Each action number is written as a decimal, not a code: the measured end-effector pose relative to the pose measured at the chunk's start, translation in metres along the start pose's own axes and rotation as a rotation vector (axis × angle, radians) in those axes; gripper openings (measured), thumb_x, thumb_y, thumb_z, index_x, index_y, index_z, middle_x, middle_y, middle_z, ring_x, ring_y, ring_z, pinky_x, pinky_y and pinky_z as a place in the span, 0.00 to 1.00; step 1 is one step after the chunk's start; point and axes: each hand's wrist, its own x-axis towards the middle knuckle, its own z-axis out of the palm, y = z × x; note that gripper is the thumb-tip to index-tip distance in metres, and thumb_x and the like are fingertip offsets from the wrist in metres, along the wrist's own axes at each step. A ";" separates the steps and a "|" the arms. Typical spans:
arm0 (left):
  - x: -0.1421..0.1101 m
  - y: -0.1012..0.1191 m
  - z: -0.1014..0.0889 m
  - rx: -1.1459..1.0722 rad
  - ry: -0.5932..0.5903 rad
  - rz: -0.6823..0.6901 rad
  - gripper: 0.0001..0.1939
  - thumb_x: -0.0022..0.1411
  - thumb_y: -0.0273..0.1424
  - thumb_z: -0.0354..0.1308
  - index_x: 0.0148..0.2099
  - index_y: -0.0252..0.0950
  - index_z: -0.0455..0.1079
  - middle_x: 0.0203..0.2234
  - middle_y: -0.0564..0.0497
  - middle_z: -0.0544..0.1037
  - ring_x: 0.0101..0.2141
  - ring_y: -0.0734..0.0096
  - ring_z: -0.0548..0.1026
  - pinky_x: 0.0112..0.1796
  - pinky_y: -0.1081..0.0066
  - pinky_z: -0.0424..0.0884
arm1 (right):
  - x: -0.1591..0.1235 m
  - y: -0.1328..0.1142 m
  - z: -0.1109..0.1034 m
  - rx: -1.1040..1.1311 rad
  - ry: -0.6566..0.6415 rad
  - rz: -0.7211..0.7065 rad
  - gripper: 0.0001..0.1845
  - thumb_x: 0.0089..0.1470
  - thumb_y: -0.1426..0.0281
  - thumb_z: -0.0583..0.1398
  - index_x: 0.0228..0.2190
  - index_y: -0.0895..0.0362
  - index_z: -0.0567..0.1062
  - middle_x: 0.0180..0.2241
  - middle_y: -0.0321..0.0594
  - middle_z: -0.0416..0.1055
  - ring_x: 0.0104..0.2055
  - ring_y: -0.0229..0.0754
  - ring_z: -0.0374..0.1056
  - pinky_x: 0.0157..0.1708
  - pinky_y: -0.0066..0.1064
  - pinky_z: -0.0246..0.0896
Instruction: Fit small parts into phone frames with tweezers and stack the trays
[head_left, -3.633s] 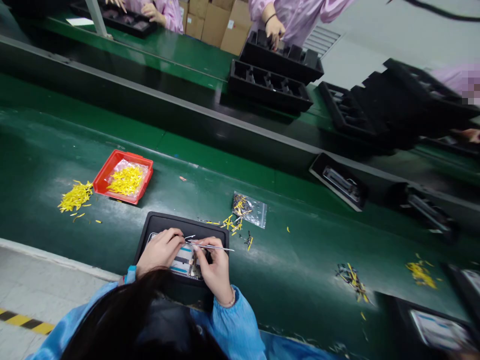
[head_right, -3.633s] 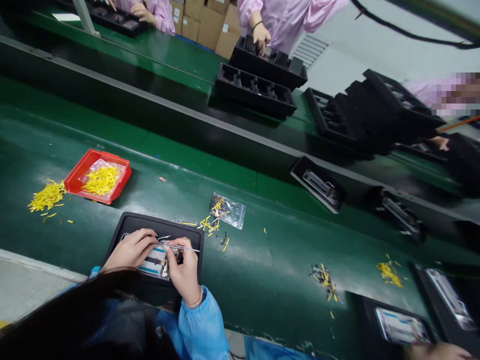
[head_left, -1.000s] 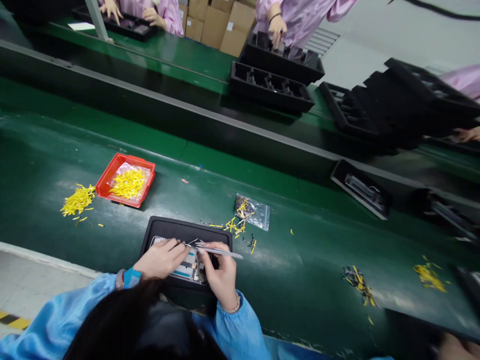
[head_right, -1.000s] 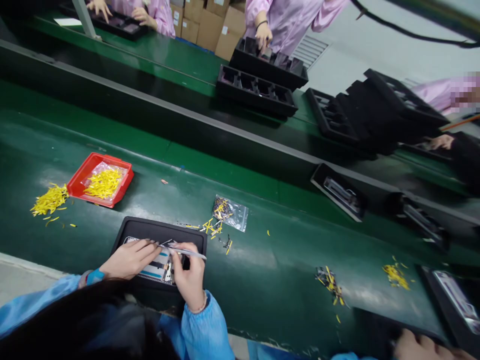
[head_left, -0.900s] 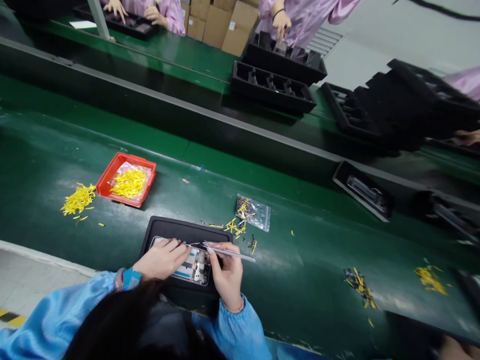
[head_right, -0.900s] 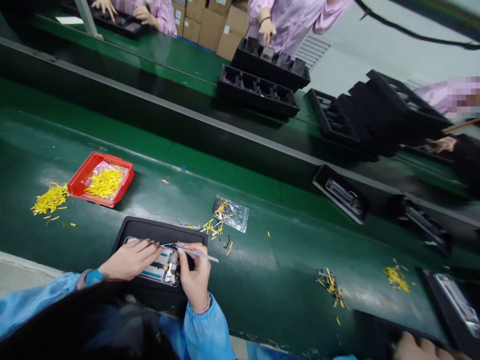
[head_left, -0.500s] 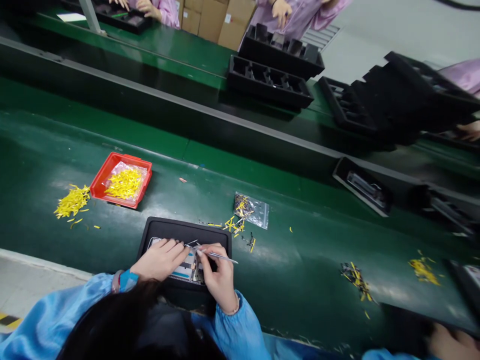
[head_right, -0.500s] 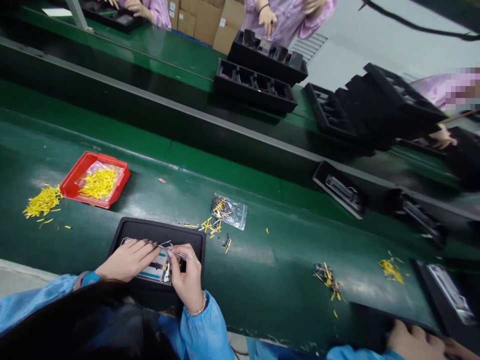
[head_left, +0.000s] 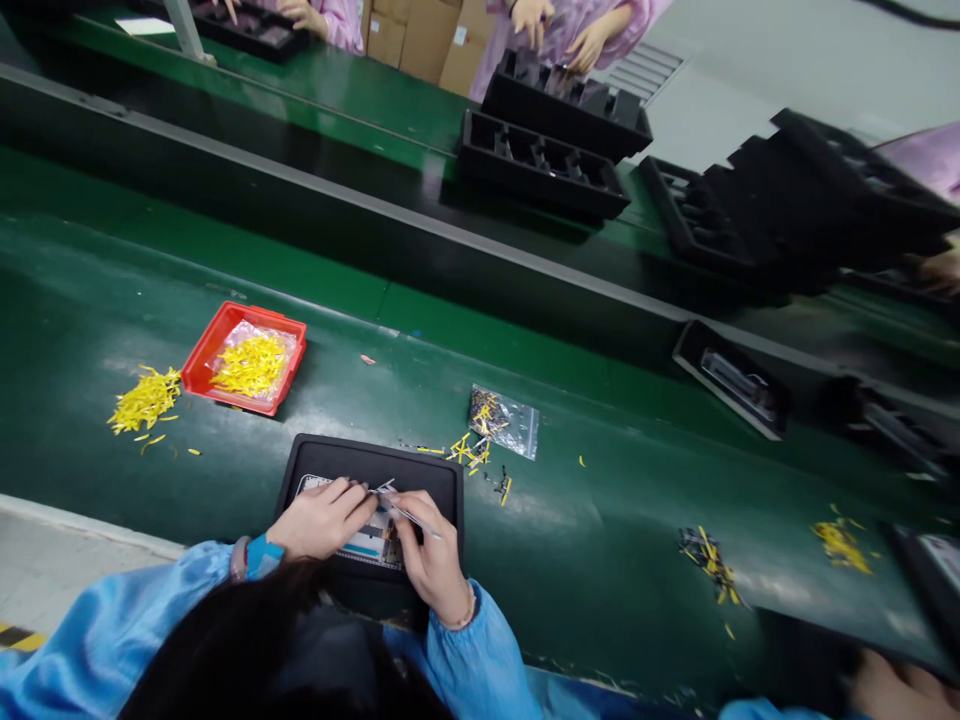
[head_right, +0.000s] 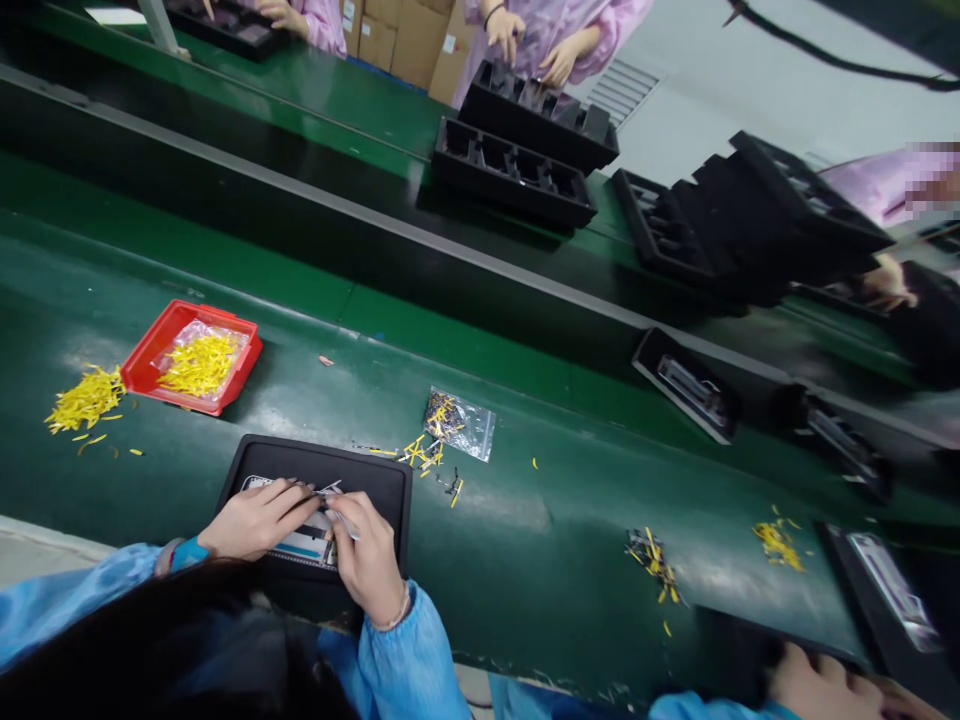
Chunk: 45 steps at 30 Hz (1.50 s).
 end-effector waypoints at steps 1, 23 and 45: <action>0.000 0.001 0.000 0.004 0.007 -0.005 0.12 0.67 0.24 0.44 0.46 0.32 0.67 0.34 0.47 0.75 0.35 0.69 0.72 0.30 0.75 0.67 | 0.000 0.001 0.001 -0.001 0.003 -0.007 0.12 0.60 0.77 0.51 0.41 0.52 0.70 0.33 0.43 0.74 0.35 0.42 0.72 0.33 0.33 0.71; 0.004 -0.003 -0.001 -0.041 -0.085 -0.052 0.09 0.64 0.22 0.47 0.44 0.34 0.65 0.31 0.50 0.73 0.31 0.70 0.70 0.24 0.76 0.66 | -0.003 -0.007 0.016 -0.216 0.057 -0.063 0.13 0.60 0.79 0.49 0.39 0.52 0.67 0.30 0.41 0.72 0.31 0.42 0.72 0.30 0.33 0.70; 0.006 0.007 0.008 -0.416 -0.181 -0.438 0.20 0.57 0.17 0.45 0.44 0.39 0.71 0.46 0.48 0.72 0.39 0.70 0.73 0.42 0.72 0.69 | -0.045 -0.002 -0.039 0.002 0.700 0.361 0.10 0.55 0.65 0.60 0.37 0.55 0.65 0.34 0.43 0.74 0.37 0.46 0.74 0.39 0.39 0.66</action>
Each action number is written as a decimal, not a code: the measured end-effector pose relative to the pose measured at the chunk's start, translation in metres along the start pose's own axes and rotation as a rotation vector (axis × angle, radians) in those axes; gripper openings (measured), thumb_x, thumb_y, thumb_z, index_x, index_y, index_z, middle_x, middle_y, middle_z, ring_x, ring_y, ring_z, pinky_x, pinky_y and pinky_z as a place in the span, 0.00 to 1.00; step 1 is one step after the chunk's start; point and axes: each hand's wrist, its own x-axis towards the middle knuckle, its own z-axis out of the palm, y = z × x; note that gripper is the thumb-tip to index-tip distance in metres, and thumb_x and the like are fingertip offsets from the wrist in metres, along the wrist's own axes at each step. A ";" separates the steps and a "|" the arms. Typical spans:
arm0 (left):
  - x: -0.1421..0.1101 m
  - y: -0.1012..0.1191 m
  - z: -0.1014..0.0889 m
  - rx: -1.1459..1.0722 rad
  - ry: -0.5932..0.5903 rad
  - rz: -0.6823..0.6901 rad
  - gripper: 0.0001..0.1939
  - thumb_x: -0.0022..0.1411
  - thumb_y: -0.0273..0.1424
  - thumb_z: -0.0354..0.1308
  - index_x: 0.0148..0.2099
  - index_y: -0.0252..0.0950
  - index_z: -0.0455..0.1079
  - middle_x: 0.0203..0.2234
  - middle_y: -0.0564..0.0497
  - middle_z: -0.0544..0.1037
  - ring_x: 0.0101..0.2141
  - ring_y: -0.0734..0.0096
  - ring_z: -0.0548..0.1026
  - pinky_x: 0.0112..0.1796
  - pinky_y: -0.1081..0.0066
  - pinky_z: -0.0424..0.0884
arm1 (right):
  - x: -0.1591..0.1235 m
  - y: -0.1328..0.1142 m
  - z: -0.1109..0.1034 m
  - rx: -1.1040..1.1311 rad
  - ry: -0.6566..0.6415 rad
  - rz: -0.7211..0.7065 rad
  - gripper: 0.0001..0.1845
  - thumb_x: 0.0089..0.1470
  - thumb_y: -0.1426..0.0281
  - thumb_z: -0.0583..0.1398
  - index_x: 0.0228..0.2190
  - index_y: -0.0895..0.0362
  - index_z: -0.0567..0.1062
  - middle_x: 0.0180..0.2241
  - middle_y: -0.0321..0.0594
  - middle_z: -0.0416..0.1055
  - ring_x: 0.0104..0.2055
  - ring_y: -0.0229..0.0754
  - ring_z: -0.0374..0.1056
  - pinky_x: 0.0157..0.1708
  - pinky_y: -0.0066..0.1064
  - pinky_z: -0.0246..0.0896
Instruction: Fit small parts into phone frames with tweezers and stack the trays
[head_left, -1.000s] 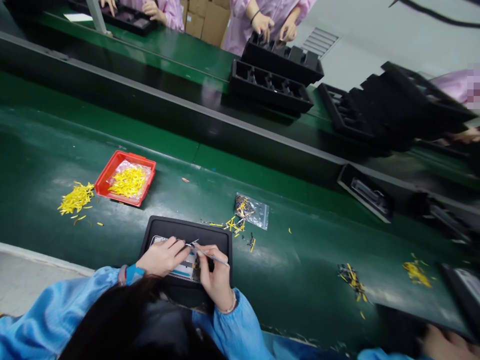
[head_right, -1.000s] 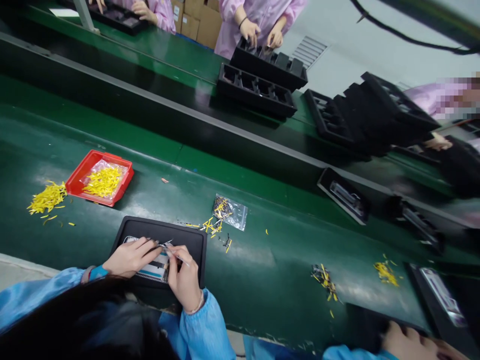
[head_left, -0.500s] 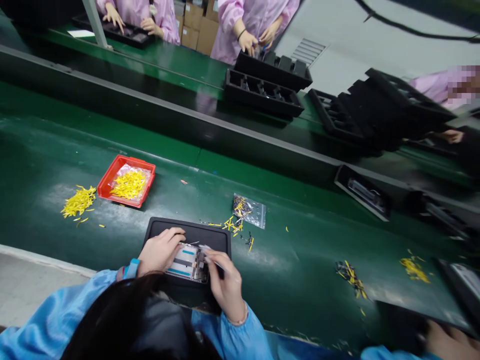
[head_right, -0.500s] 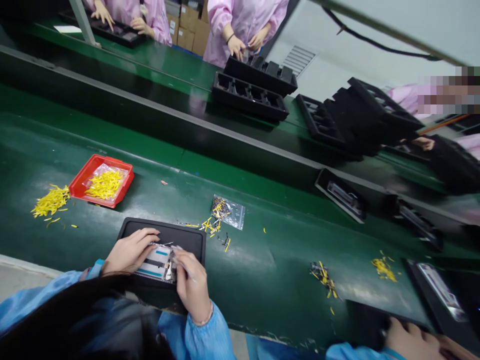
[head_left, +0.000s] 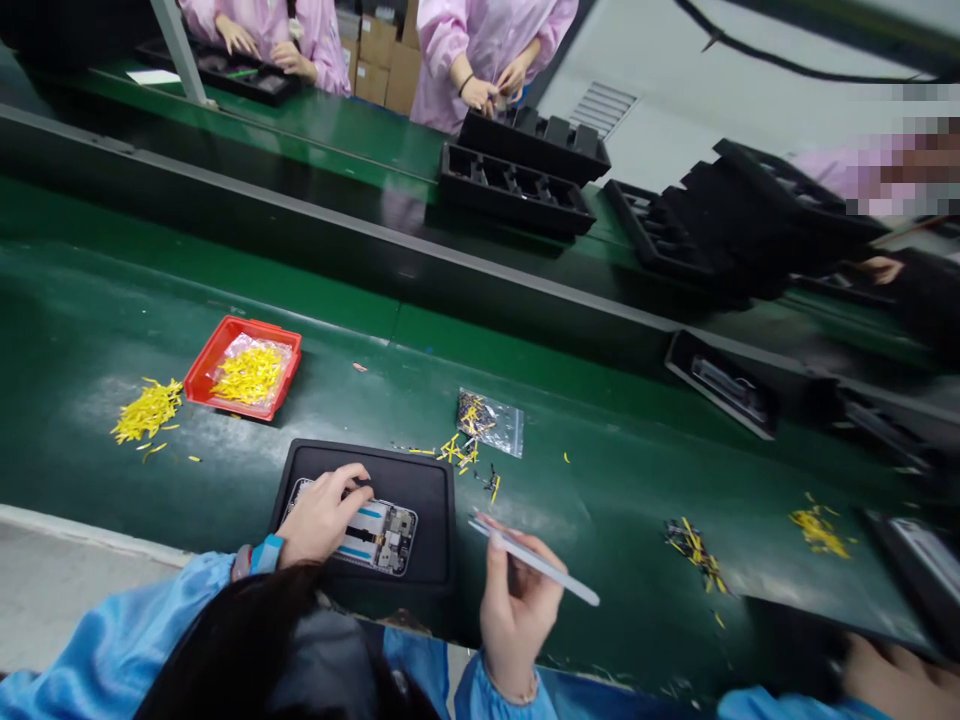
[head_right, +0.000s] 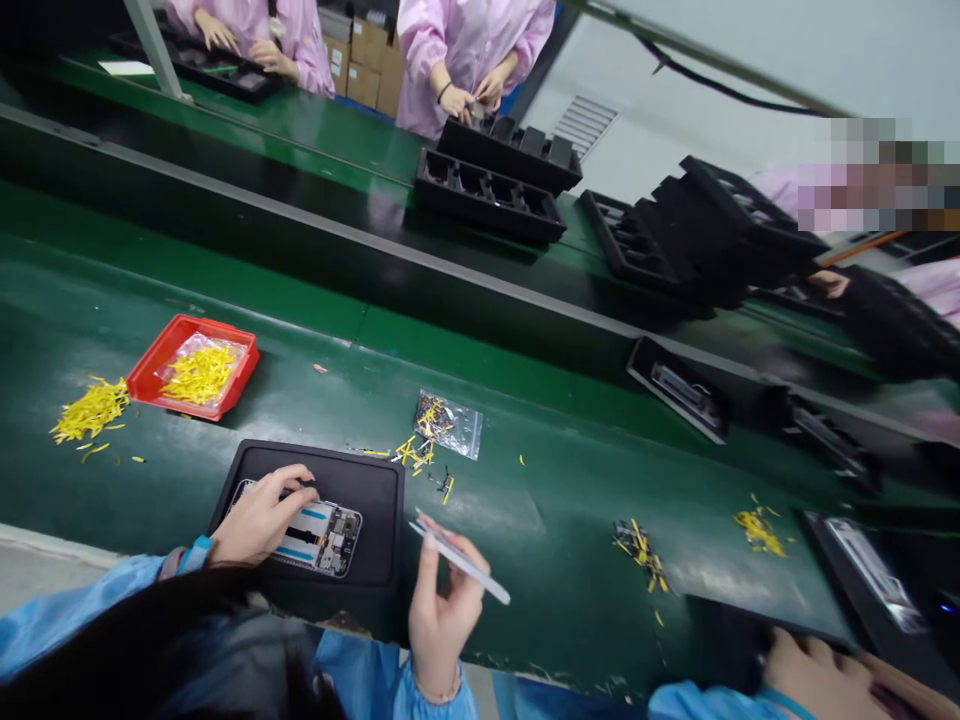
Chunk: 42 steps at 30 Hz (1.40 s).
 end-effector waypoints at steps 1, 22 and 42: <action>-0.001 0.000 0.001 -0.006 0.002 -0.009 0.21 0.56 0.17 0.44 0.45 0.38 0.72 0.47 0.47 0.72 0.39 0.70 0.73 0.42 0.71 0.69 | 0.004 -0.001 -0.003 -0.022 0.033 0.031 0.12 0.55 0.63 0.60 0.37 0.55 0.65 0.33 0.43 0.74 0.36 0.46 0.74 0.39 0.38 0.66; 0.009 -0.002 0.002 -0.136 -0.129 -0.137 0.18 0.53 0.17 0.46 0.41 0.37 0.72 0.53 0.47 0.69 0.37 0.71 0.73 0.44 0.69 0.69 | 0.000 0.008 0.002 -0.605 -0.408 0.113 0.25 0.52 0.44 0.51 0.28 0.52 0.66 0.27 0.40 0.70 0.28 0.47 0.69 0.25 0.33 0.60; 0.001 -0.007 0.016 -0.101 0.342 0.125 0.18 0.60 0.21 0.40 0.38 0.39 0.71 0.45 0.45 0.74 0.32 0.71 0.76 0.35 0.73 0.75 | -0.008 0.025 0.006 0.387 -0.423 0.645 0.28 0.39 0.46 0.66 0.28 0.52 0.61 0.19 0.27 0.65 0.20 0.35 0.63 0.23 0.26 0.62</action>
